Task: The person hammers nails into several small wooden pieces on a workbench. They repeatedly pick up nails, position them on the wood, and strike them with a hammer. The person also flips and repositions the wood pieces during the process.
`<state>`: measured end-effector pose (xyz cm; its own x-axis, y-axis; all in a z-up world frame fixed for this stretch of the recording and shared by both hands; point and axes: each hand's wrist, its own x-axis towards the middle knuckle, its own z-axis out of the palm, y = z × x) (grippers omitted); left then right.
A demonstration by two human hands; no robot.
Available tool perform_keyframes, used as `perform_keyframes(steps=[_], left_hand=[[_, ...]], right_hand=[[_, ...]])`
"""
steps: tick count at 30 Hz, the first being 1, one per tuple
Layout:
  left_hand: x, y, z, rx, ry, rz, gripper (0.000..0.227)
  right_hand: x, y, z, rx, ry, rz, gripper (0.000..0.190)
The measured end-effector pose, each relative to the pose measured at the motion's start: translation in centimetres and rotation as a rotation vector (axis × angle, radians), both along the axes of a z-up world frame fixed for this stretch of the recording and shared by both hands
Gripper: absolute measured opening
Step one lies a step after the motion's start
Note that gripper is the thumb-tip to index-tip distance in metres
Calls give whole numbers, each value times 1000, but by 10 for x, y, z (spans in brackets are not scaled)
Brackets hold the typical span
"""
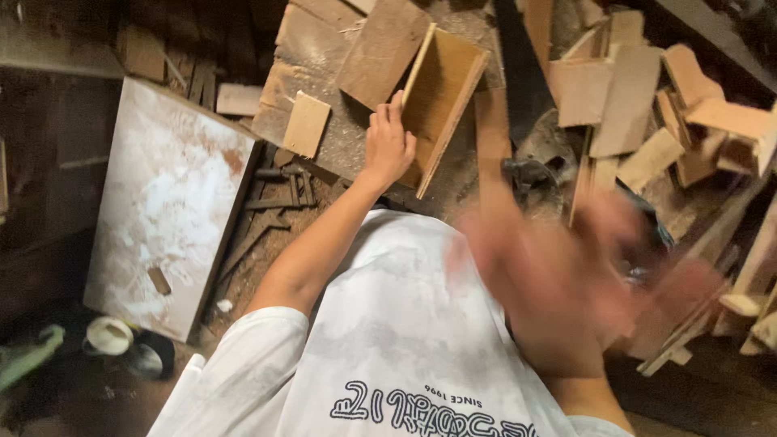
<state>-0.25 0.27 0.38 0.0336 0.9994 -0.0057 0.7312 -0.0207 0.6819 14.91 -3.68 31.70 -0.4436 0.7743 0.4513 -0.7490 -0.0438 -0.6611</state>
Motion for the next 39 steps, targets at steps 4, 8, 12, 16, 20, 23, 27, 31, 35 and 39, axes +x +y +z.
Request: perform_keyframes(steps=[4, 8, 12, 16, 20, 23, 27, 31, 35, 39], left_hand=[[0, 2, 7, -17, -24, -5, 81], [-1, 7, 5, -55, -56, 23, 76], [17, 1, 7, -80, -136, 66, 69], [20, 15, 2, -127, -123, 81, 68], [44, -11, -11, -57, -115, 85, 63], [46, 3, -8, -92, -142, 87, 67], [68, -11, 11, 7, 61, 75, 78], [94, -12, 27, 43, 111, 21, 81], [131, -13, 33, 90, 92, -57, 76], [171, -15, 41, 98, 66, -129, 73]], right_hand=[[-22, 5, 36, -13, -23, 122, 67], [-21, 33, 16, -42, -79, 147, 60], [-2, 52, -26, -68, -131, 132, 54], [11, 76, -58, -17, -140, 101, 48], [51, 47, -56, -67, -326, -13, 43], [77, 43, -68, -69, -881, -238, 40], [143, 72, -170, -159, -1580, -745, 46], [229, 56, -255, -235, -1863, -964, 86], [284, 33, -300, -240, -1903, -931, 89], [312, 15, -326, -234, -1908, -911, 70]])
